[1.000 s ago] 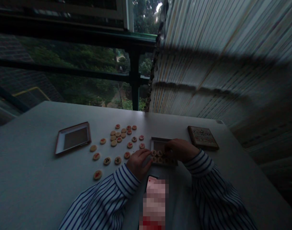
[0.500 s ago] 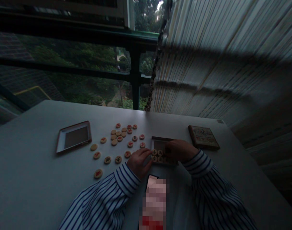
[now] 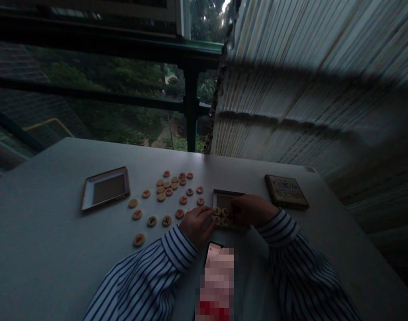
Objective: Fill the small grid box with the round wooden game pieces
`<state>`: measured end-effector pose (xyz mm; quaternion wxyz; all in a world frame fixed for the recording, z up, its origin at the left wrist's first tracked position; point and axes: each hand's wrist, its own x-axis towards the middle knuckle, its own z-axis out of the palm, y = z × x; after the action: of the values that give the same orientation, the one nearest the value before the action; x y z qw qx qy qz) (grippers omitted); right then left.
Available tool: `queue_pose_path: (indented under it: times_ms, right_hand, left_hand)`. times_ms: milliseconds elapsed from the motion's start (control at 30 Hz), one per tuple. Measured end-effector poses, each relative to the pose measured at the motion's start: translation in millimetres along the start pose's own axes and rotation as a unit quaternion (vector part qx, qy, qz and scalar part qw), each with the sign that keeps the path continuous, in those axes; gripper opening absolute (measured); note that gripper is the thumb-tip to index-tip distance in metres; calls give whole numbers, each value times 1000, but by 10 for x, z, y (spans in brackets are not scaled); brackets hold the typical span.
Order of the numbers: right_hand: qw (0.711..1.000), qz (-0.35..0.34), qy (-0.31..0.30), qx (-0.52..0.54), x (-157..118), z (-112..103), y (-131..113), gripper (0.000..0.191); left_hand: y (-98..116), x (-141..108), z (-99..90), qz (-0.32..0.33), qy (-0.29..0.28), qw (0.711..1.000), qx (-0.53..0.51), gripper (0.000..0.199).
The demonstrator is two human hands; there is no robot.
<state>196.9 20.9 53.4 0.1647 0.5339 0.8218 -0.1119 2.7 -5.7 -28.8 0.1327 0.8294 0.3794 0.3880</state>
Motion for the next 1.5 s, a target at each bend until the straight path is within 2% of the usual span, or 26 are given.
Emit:
queue_pose_path:
  times_ms: [300, 467, 1500]
  right_hand:
    - [1000, -10, 4, 0, 3, 4, 3, 25]
    - [1000, 3, -20, -2, 1, -31, -24, 25]
    - [1000, -9, -7, -1, -11, -17, -23, 25]
  left_hand:
    - [7, -1, -11, 1, -10, 1000, -1, 27]
    - [9, -2, -19, 0, -17, 1000, 7, 28]
    - [6, -2, -3, 1, -18, 1000, 8, 27]
